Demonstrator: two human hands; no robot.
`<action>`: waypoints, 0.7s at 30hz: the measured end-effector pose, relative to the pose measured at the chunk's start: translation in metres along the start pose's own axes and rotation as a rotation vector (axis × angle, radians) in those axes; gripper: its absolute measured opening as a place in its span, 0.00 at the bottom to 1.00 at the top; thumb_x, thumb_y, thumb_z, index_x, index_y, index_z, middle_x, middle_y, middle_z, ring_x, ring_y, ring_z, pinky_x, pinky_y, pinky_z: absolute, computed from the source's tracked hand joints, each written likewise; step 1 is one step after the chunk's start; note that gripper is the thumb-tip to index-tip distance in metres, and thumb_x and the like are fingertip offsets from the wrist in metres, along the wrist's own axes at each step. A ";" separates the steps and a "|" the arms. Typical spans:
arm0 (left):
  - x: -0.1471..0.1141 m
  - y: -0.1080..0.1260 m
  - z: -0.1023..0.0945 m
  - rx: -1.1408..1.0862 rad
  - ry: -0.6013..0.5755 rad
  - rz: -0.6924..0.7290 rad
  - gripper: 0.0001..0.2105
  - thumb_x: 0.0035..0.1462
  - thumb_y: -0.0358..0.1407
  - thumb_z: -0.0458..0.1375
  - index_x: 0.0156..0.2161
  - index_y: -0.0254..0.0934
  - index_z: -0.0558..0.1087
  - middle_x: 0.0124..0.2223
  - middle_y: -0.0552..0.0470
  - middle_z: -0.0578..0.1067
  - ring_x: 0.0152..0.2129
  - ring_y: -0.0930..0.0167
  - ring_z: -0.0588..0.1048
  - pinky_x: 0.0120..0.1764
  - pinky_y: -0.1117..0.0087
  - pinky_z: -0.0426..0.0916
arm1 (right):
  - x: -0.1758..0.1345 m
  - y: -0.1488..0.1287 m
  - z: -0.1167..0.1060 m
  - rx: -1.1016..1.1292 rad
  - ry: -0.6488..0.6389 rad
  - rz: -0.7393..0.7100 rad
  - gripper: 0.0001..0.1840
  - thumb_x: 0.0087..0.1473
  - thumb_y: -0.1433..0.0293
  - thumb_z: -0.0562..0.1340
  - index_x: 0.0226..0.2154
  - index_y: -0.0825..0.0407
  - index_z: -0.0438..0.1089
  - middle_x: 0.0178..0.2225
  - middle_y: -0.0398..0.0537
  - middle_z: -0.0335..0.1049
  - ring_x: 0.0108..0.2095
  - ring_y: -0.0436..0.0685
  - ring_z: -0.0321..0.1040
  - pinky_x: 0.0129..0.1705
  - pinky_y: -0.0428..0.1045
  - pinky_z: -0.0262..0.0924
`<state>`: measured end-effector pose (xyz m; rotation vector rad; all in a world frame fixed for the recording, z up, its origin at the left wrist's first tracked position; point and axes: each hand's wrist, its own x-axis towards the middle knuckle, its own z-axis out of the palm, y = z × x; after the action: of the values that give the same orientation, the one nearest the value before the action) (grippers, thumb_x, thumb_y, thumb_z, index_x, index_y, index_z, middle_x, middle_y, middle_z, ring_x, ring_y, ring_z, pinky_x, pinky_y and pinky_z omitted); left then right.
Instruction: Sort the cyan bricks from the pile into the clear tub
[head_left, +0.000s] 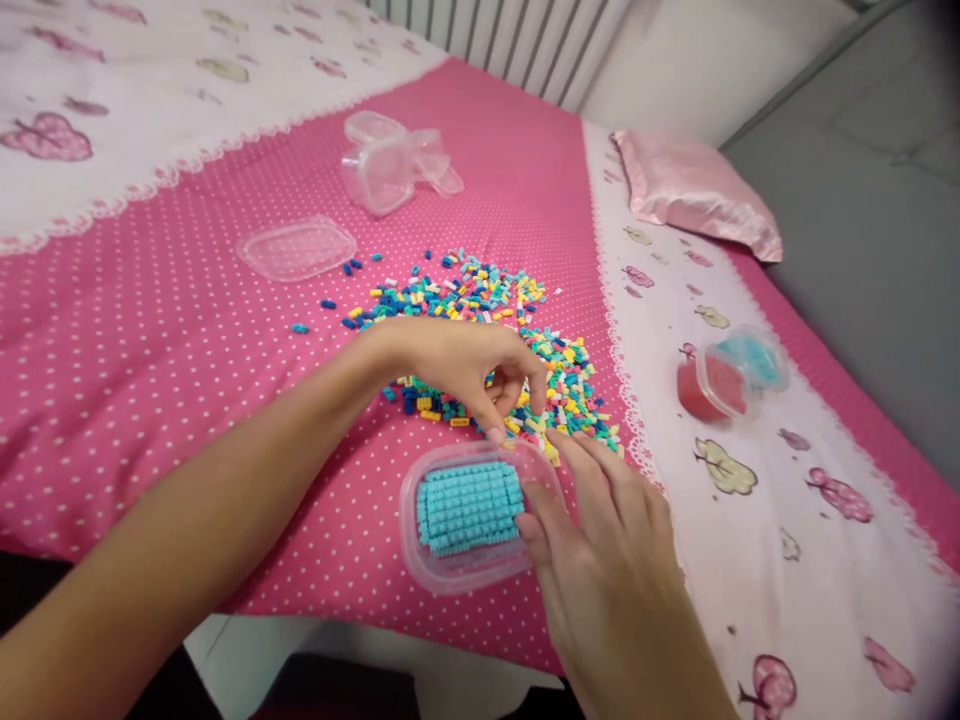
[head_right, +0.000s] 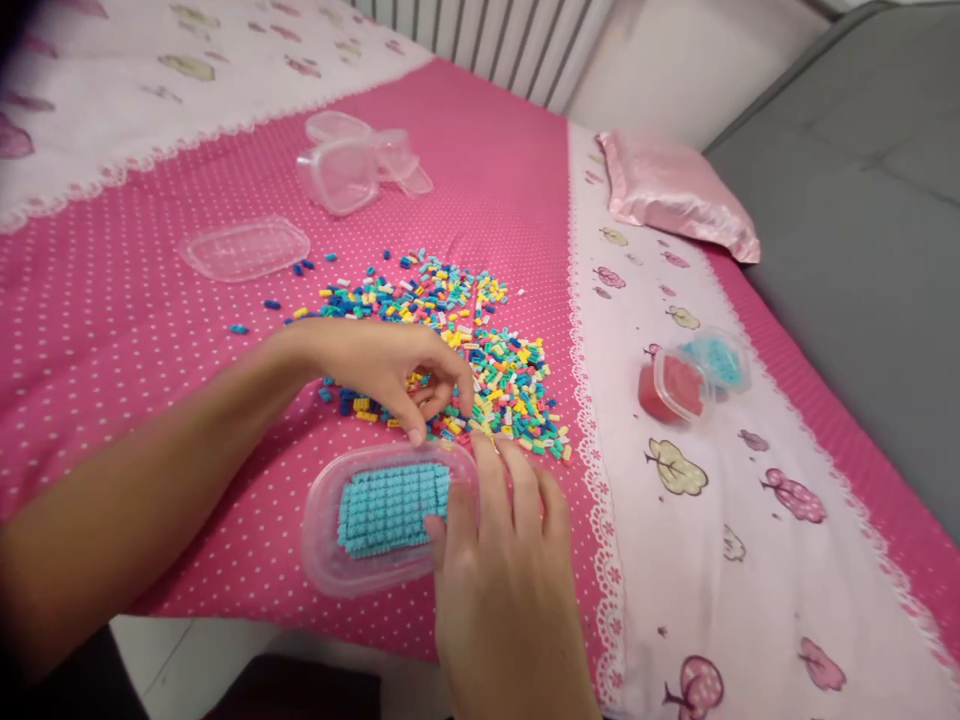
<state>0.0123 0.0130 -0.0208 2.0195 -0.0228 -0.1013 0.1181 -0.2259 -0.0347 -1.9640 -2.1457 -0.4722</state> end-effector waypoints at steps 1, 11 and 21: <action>0.000 0.001 0.000 0.002 -0.003 -0.001 0.23 0.48 0.45 0.73 0.46 0.36 0.76 0.28 0.56 0.77 0.24 0.75 0.74 0.28 0.76 0.65 | 0.001 0.000 0.000 -0.008 0.014 0.001 0.20 0.68 0.69 0.52 0.51 0.56 0.76 0.56 0.61 0.73 0.56 0.70 0.66 0.54 0.67 0.61; -0.001 0.005 -0.001 0.006 -0.029 -0.022 0.21 0.49 0.44 0.72 0.44 0.34 0.75 0.27 0.58 0.74 0.22 0.78 0.72 0.27 0.78 0.64 | -0.003 -0.001 -0.009 -0.021 0.066 -0.049 0.17 0.61 0.77 0.56 0.44 0.63 0.80 0.54 0.63 0.75 0.56 0.72 0.67 0.57 0.66 0.64; -0.001 0.003 -0.002 0.035 -0.044 -0.010 0.20 0.50 0.44 0.72 0.44 0.34 0.75 0.28 0.57 0.75 0.24 0.77 0.73 0.28 0.78 0.65 | -0.001 -0.003 -0.001 0.036 0.040 0.008 0.18 0.63 0.76 0.54 0.42 0.59 0.81 0.53 0.59 0.76 0.55 0.71 0.68 0.56 0.67 0.66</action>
<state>0.0112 0.0133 -0.0177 2.0528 -0.0430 -0.1524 0.1152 -0.2274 -0.0339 -1.9271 -2.1064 -0.4638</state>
